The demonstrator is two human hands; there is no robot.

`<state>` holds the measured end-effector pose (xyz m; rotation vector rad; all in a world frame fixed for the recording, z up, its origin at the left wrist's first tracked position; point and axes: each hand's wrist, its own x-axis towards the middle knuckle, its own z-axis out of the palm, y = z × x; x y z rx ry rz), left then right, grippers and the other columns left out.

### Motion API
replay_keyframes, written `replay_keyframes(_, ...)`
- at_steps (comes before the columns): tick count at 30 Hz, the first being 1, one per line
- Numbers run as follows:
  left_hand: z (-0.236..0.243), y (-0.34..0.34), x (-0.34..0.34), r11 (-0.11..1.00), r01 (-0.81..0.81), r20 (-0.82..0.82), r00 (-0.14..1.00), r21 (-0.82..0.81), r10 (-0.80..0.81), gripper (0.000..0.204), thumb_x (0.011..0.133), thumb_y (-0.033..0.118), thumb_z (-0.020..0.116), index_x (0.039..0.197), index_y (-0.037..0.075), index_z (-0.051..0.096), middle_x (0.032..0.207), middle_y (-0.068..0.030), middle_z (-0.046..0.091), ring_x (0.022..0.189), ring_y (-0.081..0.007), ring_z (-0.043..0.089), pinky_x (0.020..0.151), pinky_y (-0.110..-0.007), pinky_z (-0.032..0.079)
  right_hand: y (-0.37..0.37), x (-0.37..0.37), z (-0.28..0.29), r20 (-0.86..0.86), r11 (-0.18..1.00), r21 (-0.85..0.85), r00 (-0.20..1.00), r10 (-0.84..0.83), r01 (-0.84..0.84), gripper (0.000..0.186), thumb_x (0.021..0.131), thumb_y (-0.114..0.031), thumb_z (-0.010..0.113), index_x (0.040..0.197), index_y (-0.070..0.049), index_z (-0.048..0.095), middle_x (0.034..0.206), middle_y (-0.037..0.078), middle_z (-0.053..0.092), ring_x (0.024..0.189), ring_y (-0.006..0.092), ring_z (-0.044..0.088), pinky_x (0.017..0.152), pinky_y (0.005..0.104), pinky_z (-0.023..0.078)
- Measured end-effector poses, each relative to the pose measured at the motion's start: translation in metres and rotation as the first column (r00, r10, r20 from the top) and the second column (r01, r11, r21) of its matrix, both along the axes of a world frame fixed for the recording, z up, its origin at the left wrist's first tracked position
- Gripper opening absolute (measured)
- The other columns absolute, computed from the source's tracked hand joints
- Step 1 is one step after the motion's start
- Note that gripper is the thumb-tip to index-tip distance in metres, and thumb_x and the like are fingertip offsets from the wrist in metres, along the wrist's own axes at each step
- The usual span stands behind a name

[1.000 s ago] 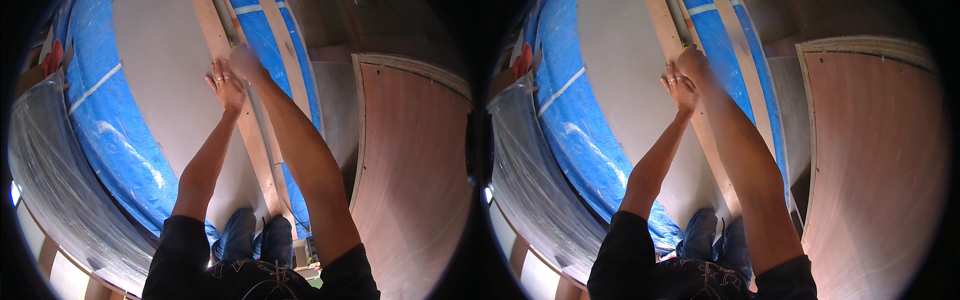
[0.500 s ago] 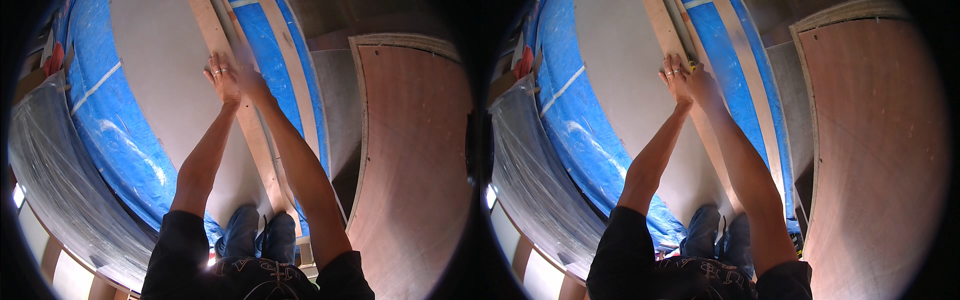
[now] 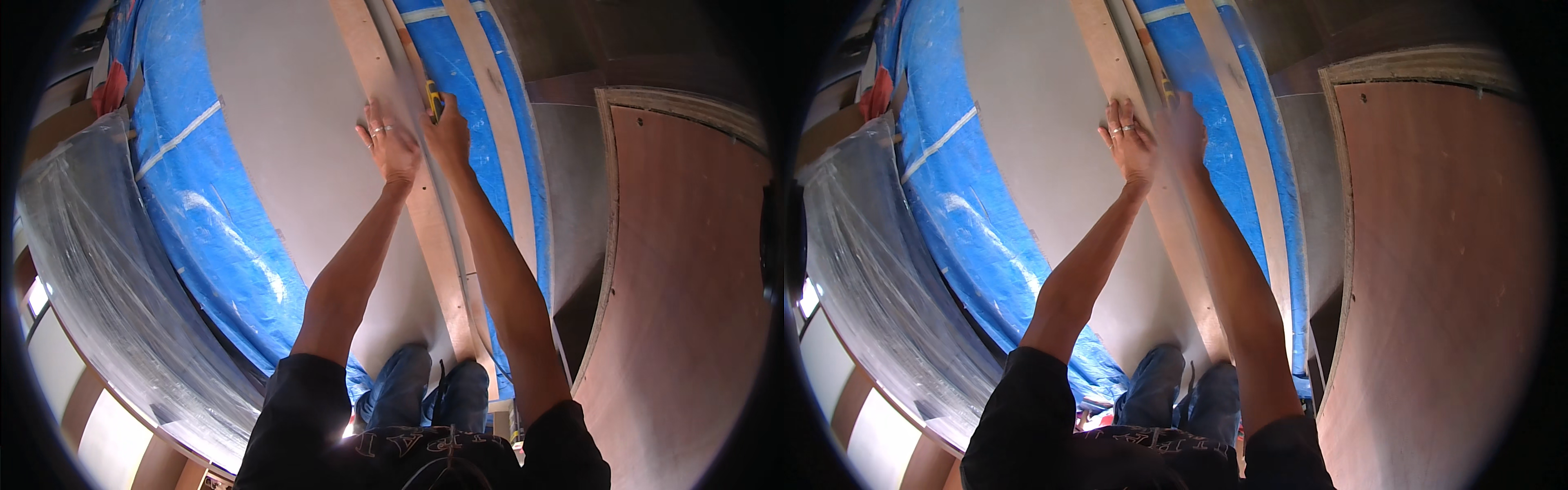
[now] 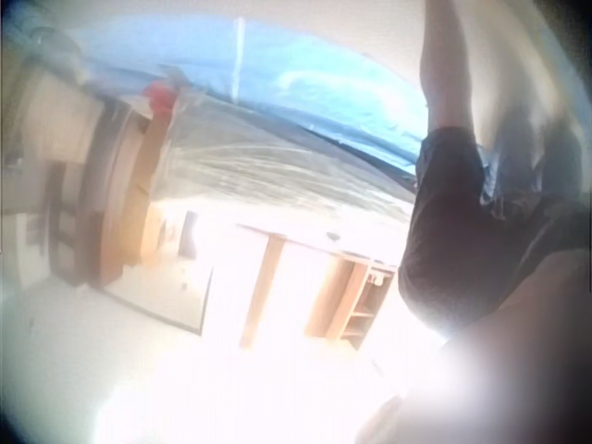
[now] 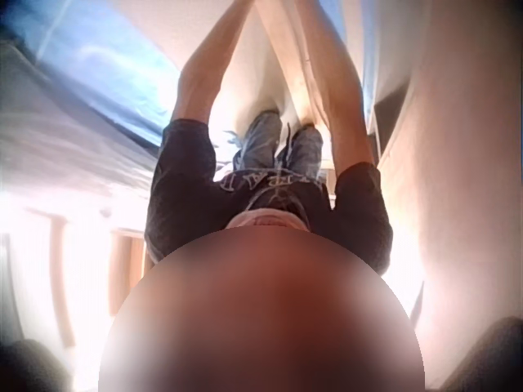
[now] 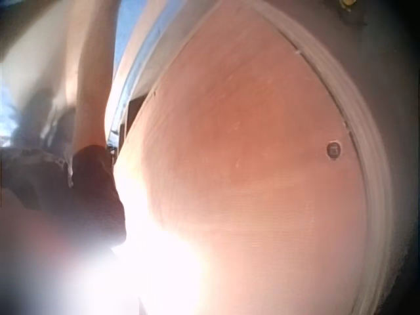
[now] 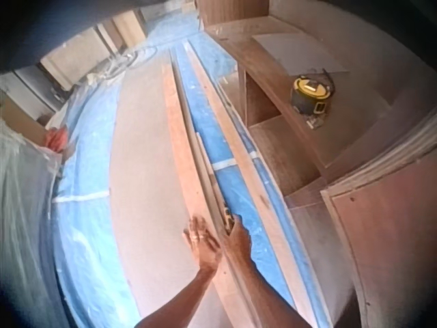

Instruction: The person measures and marks a large sheet of material on the floor, then uses a utility knife to cut along a wooden template. The person removes the cut strip and continues cutting along the template.

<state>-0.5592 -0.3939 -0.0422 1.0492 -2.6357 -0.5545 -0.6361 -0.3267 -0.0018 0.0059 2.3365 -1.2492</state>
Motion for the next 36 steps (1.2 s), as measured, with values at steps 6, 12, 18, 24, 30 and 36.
replay_keyframes(6,-0.006,-0.002,-0.001,1.0,-0.014,0.015,1.0,0.007,0.014,0.046,0.101,0.008,0.04,0.146,0.017,0.042,0.157,-0.0104,0.034,0.147,-0.0281,0.031,0.123,-0.054,0.015,-0.005,-0.034,-0.012,0.032,0.984,0.15,0.995,0.095,-0.098,0.043,0.079,-0.021,0.071,0.117,-0.003,0.064,0.103,0.023,0.071,0.101,0.0413,0.067,0.085,0.0466,0.053)
replay_keyframes(12,-0.007,-0.002,0.001,1.0,-0.014,0.05,0.999,0.005,0.014,0.047,0.101,0.007,0.04,0.147,0.018,0.04,0.157,-0.01,0.034,0.148,-0.0272,0.03,0.123,-0.053,0.014,0.069,-0.096,0.04,-0.041,0.998,0.004,0.998,0.056,-0.056,0.038,0.082,-0.015,0.068,0.118,-0.002,0.065,0.107,0.02,0.072,0.099,0.0337,0.07,0.086,0.0401,0.054)
replay_keyframes(18,-0.002,-0.002,-0.001,1.0,-0.014,0.033,0.999,0.012,0.013,0.047,0.101,0.008,0.04,0.147,0.017,0.041,0.157,-0.0108,0.034,0.148,-0.0274,0.029,0.123,-0.055,0.013,0.095,-0.036,0.08,0.173,0.991,-0.127,0.983,0.066,-0.044,0.035,0.086,-0.012,0.068,0.118,-0.001,0.062,0.085,0.009,0.066,0.072,0.0143,0.062,0.07,0.0298,0.05)
replay_keyframes(24,-0.006,0.0,0.005,1.0,0.024,-0.025,0.999,-0.004,-0.024,0.047,0.1,0.008,0.039,0.146,0.016,0.042,0.156,-0.0123,0.035,0.147,-0.0285,0.03,0.122,-0.058,0.014,0.114,0.026,0.102,0.2,0.984,-0.174,0.98,0.01,0.025,0.033,0.088,-0.01,0.067,0.12,-0.002,0.061,0.082,0.005,0.064,0.069,0.0114,0.058,0.067,0.0292,0.049)
replay_keyframes(30,-0.008,-0.004,0.006,0.997,0.064,-0.095,0.993,-0.046,-0.068,0.046,0.1,0.011,0.039,0.145,0.014,0.045,0.155,-0.0146,0.036,0.146,-0.0309,0.031,0.121,-0.059,0.014,0.142,0.09,0.137,0.114,0.979,-0.197,0.993,-0.035,0.057,0.038,0.09,-0.011,0.067,0.125,-0.001,0.058,0.094,0.015,0.07,0.082,0.0224,0.068,0.078,0.0341,0.053)
replay_keyframes(36,-0.031,-0.012,0.015,0.985,0.16,-0.011,0.987,-0.067,-0.161,0.048,0.099,0.017,0.042,0.145,0.007,0.045,0.15,-0.018,0.043,0.143,-0.0333,0.036,0.119,-0.059,0.018,0.176,0.182,0.195,0.029,0.954,-0.298,0.999,-0.022,0.03,0.037,0.089,-0.007,0.07,0.124,-0.004,0.056,0.095,0.009,0.072,0.086,0.0149,0.067,0.078,0.0275,0.052)
